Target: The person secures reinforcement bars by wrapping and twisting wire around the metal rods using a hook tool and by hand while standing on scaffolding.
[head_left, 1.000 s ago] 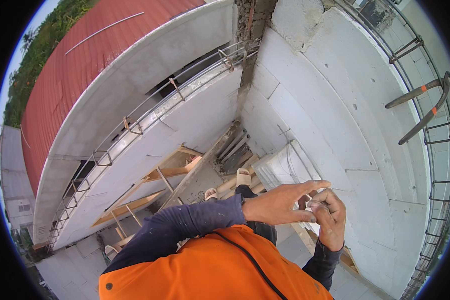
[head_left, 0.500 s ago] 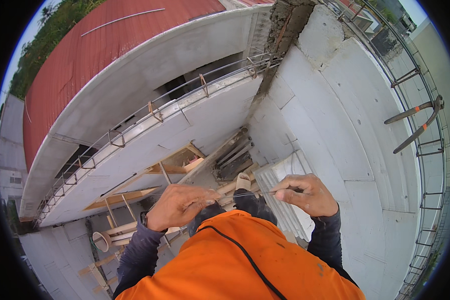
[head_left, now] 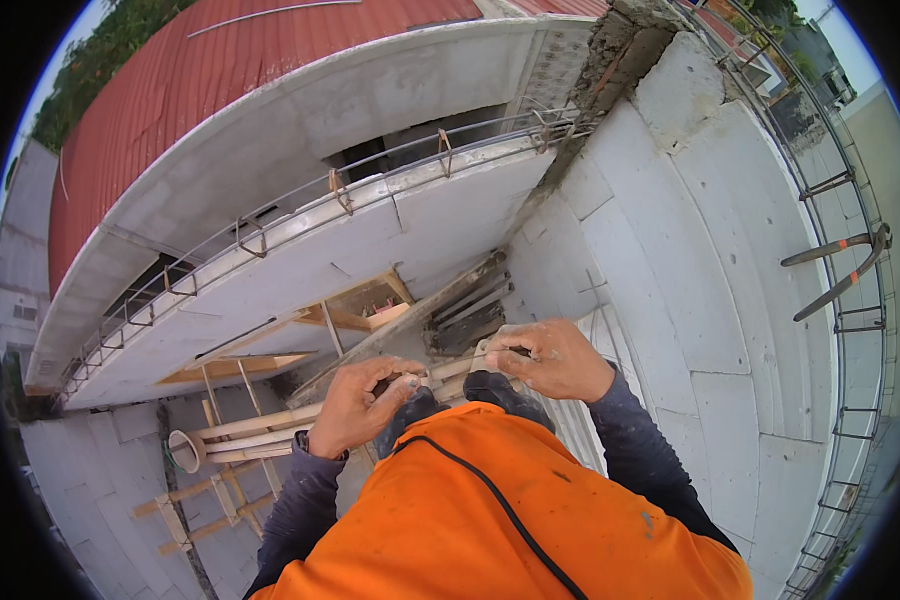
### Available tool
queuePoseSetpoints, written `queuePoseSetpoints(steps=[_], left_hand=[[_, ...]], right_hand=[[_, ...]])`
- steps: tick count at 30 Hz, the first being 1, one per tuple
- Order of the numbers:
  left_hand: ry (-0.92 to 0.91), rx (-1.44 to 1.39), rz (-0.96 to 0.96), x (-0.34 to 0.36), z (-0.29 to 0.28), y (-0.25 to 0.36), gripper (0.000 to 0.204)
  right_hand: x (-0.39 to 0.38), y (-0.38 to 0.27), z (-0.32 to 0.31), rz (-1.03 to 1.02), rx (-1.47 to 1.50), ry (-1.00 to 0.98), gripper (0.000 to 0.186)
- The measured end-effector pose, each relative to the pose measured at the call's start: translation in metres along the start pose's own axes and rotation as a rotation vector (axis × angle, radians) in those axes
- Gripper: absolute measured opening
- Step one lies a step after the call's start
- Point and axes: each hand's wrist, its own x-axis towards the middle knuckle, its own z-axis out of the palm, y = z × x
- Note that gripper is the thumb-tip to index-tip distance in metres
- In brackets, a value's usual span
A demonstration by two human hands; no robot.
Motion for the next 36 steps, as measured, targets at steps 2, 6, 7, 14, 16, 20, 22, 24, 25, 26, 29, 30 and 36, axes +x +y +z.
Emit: queuePoseSetpoints(steps=[2,6,7,14,16,20,22,24,25,26,29,30,36], left_hand=[[0.064,0.029,0.143,0.008,0.015,-0.001,0.021],[0.116,0.009,0.090,-0.002,-0.008,-0.022,0.020],[0.083,0.025,0.076,-0.002,-0.012,-0.025,0.020],[0.086,0.064,0.216,0.020,0.002,-0.012,0.023],[0.096,0.031,0.111,0.018,-0.012,-0.018,0.023],[0.142,0.063,0.224,0.036,-0.006,0.001,0.021],[0.155,0.067,0.231,0.043,-0.008,-0.001,0.021],[0.193,0.048,0.216,0.045,-0.017,-0.005,0.020],[0.196,0.036,0.218,0.047,-0.020,-0.006,0.020],[0.200,0.024,0.225,0.048,-0.021,-0.006,0.019],[0.188,-0.002,0.226,0.053,-0.023,0.000,0.017],[0.182,-0.005,0.236,0.055,-0.024,0.001,0.019],[0.104,-0.096,0.198,0.063,-0.025,0.010,0.021]], right_hand=[[0.011,-0.011,0.011,-0.068,-0.022,-0.015,0.035],[0.006,-0.007,-0.002,0.149,0.106,0.004,0.038],[0.003,0.005,-0.001,0.052,0.022,0.063,0.037],[0.023,-0.027,0.021,-0.041,0.018,0.098,0.031],[0.020,-0.016,0.003,0.114,0.056,0.103,0.032],[0.037,-0.025,0.016,-0.096,0.018,0.146,0.033],[0.039,-0.027,0.006,0.033,0.120,0.168,0.032],[0.037,-0.019,-0.005,0.109,0.252,0.173,0.033],[0.033,-0.012,-0.013,0.123,0.334,0.166,0.033],[0.030,-0.008,-0.019,0.136,0.413,0.163,0.034],[0.023,-0.002,-0.026,0.180,0.647,0.073,0.035],[0.020,0.000,-0.029,0.195,0.723,0.047,0.036],[0.004,0.024,-0.025,0.044,1.070,0.034,0.042]])
